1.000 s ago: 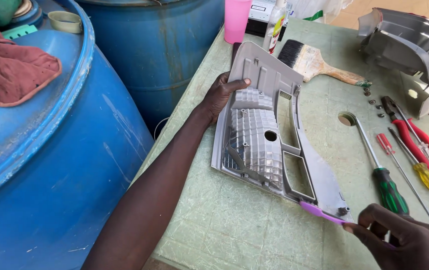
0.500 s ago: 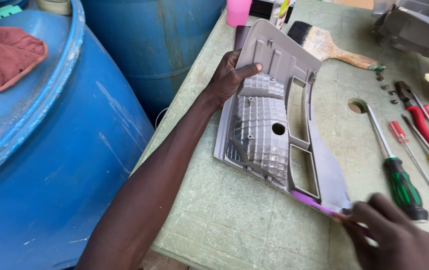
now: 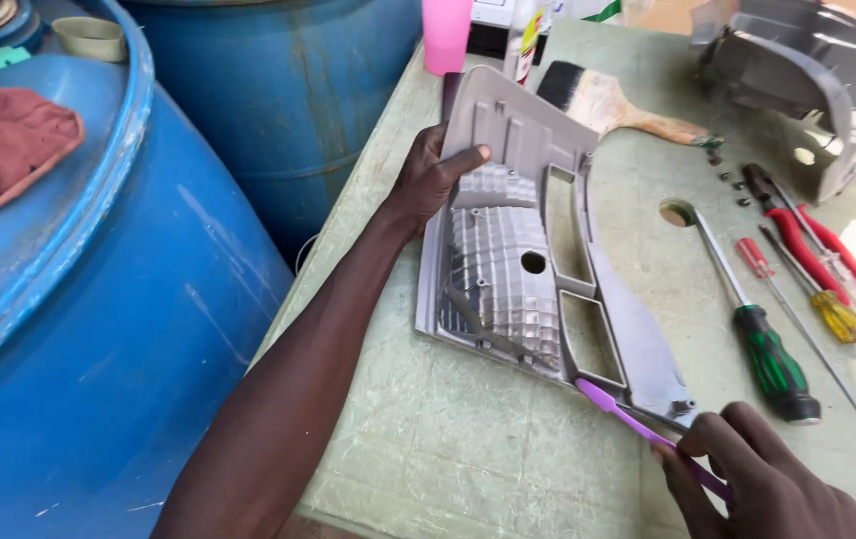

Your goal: Disassembling and cleaning a car tail light assembly using a screwdriver and various brushes

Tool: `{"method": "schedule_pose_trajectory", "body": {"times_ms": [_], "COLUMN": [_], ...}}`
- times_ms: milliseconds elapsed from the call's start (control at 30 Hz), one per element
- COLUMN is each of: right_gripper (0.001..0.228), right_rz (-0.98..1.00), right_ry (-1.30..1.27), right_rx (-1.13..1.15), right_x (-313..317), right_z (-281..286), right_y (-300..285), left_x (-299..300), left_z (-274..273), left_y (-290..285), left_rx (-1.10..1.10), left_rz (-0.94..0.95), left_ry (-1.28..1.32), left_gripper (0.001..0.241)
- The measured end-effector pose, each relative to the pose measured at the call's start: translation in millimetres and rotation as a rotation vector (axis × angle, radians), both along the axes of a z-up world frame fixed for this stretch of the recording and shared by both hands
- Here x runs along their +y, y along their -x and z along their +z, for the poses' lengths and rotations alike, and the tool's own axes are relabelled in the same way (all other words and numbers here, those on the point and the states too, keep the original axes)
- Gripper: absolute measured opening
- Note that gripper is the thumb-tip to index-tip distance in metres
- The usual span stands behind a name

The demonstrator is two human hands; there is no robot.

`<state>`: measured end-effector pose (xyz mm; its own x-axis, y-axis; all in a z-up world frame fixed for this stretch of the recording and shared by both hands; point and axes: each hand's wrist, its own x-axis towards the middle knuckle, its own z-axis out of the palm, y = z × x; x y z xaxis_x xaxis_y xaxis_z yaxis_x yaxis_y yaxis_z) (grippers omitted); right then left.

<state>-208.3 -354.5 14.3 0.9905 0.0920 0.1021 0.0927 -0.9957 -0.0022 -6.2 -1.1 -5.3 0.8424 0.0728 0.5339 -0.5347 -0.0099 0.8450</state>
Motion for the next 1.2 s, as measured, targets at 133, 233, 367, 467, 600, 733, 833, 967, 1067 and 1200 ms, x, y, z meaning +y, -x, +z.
{"method": "schedule_pose_trajectory", "body": {"times_ms": [133,233,367,467,600,733,833,967,1067,1200], "right_gripper": [0.024,0.04,0.027,0.028,0.047,0.048,0.052,0.058,0.064,0.076], "right_rz": [0.039,0.021,0.134,0.158,0.325,0.34,0.301,0.161,-0.032,-0.036], "right_ry": [-0.128,-0.48,-0.676,-0.719,-0.678,-0.59,-0.498,-0.348,-0.478,-0.511], "right_rx": [0.062,-0.045,-0.322,-0.404,-0.485,-0.546,-0.507,-0.316,0.019,0.111], "right_x": [-26.2,-7.4,-8.5,13.5,37.1,45.6,42.1,39.4,44.2,47.0], "right_z": [-1.7,-4.1,-50.2,-47.9,-40.6,-81.2,-97.4,-98.4,-99.9,-85.0], "right_y": [7.3,22.9,19.0,26.7,33.2,35.9,29.2,34.4,45.3,45.9], "left_x": [-3.4,-1.5,-4.5,-4.0,-4.2,-9.5,-13.0,-8.6,-14.6,-22.5], "left_z": [1.1,2.6,4.9,4.3,3.5,12.7,23.0,11.5,14.1,15.5], "left_y": [-2.0,4.1,3.8,2.8,2.6,10.1,13.0,6.0,6.4,9.4], "left_rx": [0.035,0.055,0.067,0.074,0.082,0.051,0.041,-0.012,-0.01,-0.004], "left_rz": [-0.018,-0.001,-0.007,-0.012,0.007,0.006,0.05,-0.002,0.015,0.012], "left_ry": [0.059,0.062,0.079,0.088,0.089,0.058,0.087,0.021,-0.009,-0.041], "left_gripper": [0.021,0.025,0.026,0.026,0.025,0.026,0.01,0.021,0.019,0.013]}}
